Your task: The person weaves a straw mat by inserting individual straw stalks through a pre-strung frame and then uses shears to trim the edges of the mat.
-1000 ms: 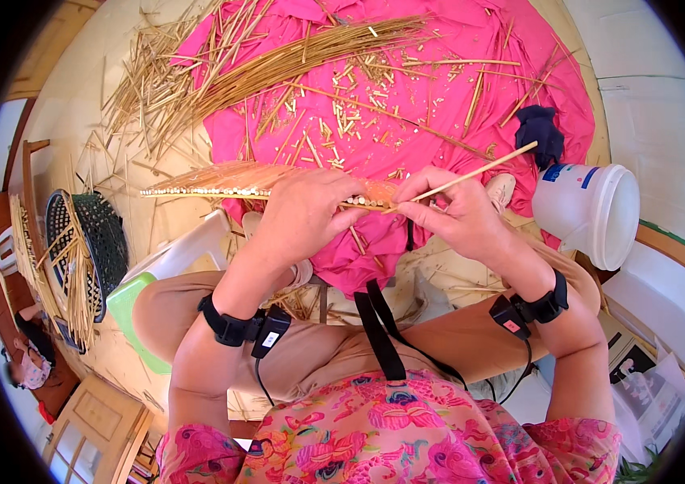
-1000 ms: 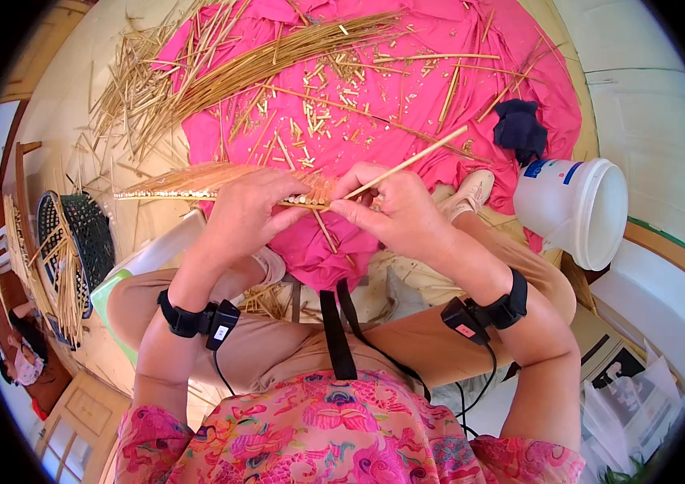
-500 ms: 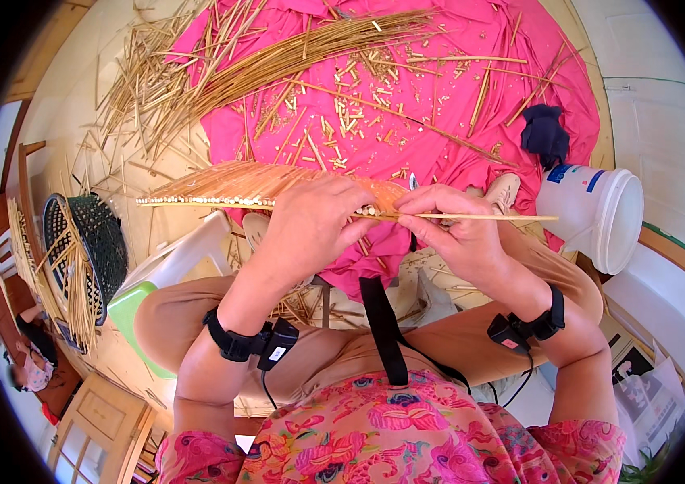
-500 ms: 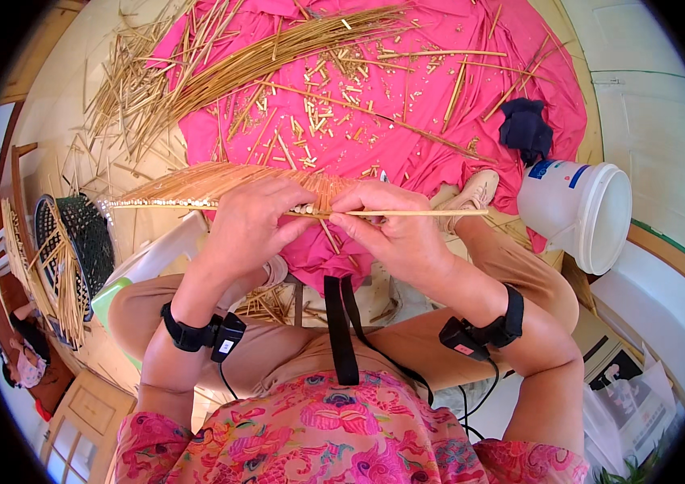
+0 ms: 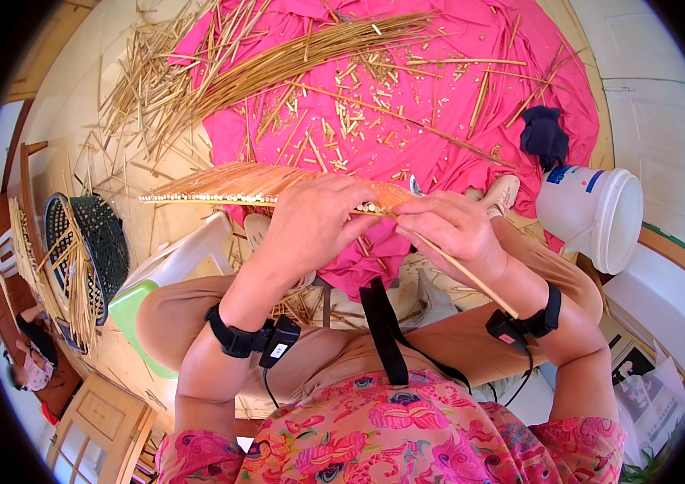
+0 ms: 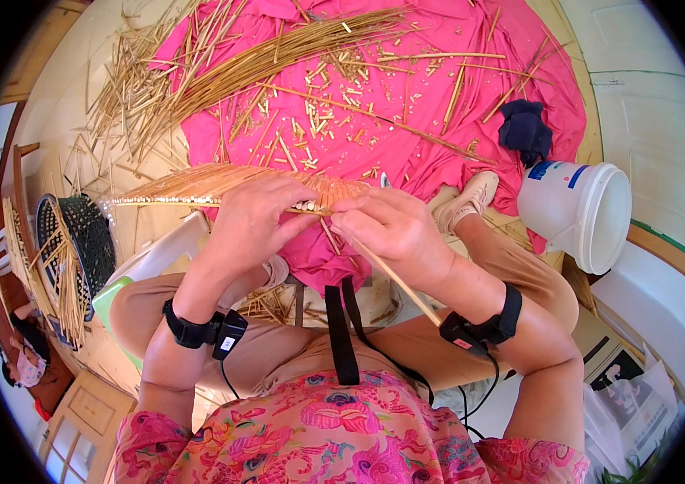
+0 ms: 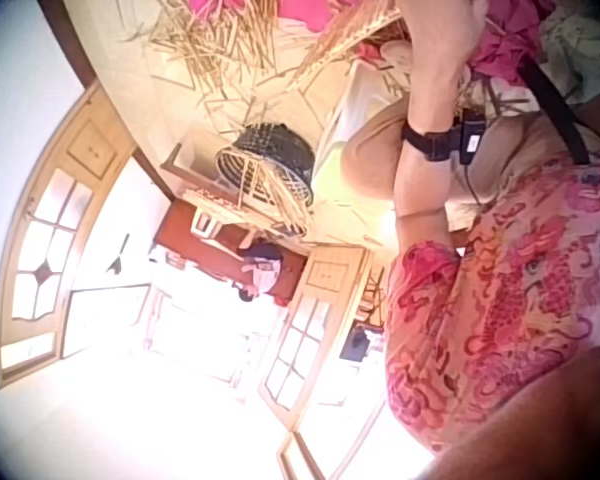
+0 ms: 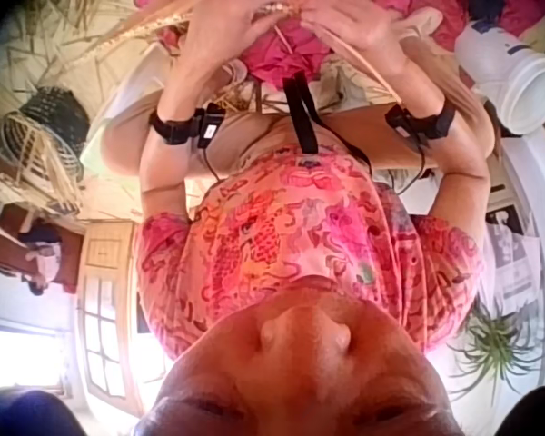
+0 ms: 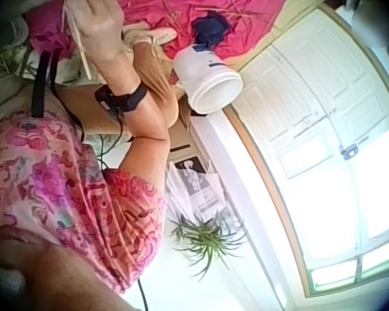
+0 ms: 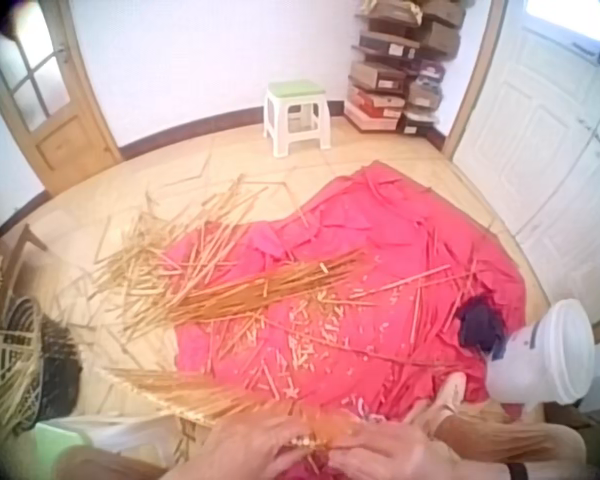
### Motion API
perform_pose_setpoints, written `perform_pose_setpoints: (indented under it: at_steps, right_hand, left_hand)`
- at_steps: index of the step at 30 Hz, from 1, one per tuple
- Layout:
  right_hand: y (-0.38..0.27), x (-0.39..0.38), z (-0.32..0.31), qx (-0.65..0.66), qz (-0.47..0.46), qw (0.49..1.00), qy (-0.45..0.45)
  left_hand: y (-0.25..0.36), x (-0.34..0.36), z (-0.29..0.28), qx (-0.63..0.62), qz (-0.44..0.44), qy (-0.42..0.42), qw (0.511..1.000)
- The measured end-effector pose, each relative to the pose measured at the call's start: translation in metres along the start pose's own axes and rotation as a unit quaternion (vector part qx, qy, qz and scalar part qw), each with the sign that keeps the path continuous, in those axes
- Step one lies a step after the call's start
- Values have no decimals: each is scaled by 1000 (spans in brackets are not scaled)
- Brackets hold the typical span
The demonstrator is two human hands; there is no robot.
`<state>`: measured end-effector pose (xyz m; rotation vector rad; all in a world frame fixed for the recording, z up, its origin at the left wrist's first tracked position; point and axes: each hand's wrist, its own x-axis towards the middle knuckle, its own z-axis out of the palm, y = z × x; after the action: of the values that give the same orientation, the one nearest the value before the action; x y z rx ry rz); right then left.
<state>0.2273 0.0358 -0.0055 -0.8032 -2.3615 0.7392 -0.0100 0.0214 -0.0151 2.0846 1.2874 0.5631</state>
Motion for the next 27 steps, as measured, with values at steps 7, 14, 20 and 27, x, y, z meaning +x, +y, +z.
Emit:
perform_pose_setpoints:
  at_steps: [7,14,20,27]
  right_hand:
    - [-6,-4,0,-87,-32,996,-12]
    - [-10,0,0,-102,10,995,-11]
    - [-3,-4,4,41,127,990,45]
    - [-5,19,-44,472,380,787,-115]
  left_hand:
    - [1,2,1,-9,-8,-4,1000]
    - [8,5,3,-39,3,13,999]
    - [3,9,-1,-30,-14,-21,999]
    - [2,9,-3,-91,-39,6,995]
